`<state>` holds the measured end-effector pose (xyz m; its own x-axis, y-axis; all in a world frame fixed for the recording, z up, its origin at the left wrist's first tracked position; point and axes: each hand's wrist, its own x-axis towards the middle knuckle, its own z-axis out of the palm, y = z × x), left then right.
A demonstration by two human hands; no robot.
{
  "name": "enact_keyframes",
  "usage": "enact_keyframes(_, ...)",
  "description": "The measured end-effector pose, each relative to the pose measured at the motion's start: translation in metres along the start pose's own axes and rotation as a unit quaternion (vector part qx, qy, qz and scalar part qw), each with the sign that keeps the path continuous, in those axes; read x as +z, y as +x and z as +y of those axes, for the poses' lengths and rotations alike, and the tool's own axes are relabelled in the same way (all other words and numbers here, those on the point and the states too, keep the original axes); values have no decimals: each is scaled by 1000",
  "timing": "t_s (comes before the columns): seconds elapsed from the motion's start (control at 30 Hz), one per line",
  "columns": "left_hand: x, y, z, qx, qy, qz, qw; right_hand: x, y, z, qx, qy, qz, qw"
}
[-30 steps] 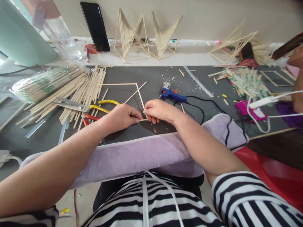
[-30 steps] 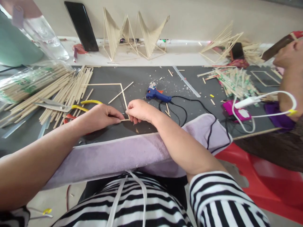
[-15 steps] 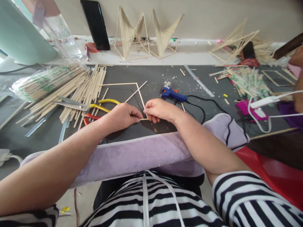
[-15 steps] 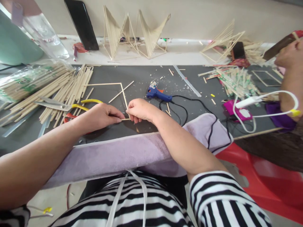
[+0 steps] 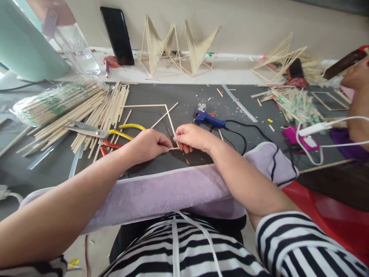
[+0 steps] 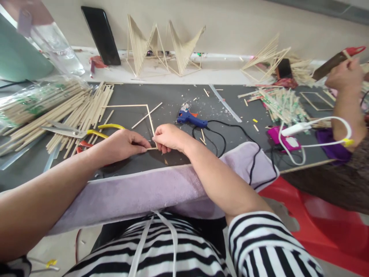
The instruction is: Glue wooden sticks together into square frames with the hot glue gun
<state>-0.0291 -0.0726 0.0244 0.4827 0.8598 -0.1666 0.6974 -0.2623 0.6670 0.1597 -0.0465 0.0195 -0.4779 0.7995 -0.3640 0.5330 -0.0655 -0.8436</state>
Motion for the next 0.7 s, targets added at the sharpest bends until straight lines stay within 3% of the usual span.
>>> enact_keyframes(0.7, 1, 0, 2, -5, 8, -1, 1000, 0, 0, -1, 10, -6, 3, 1000)
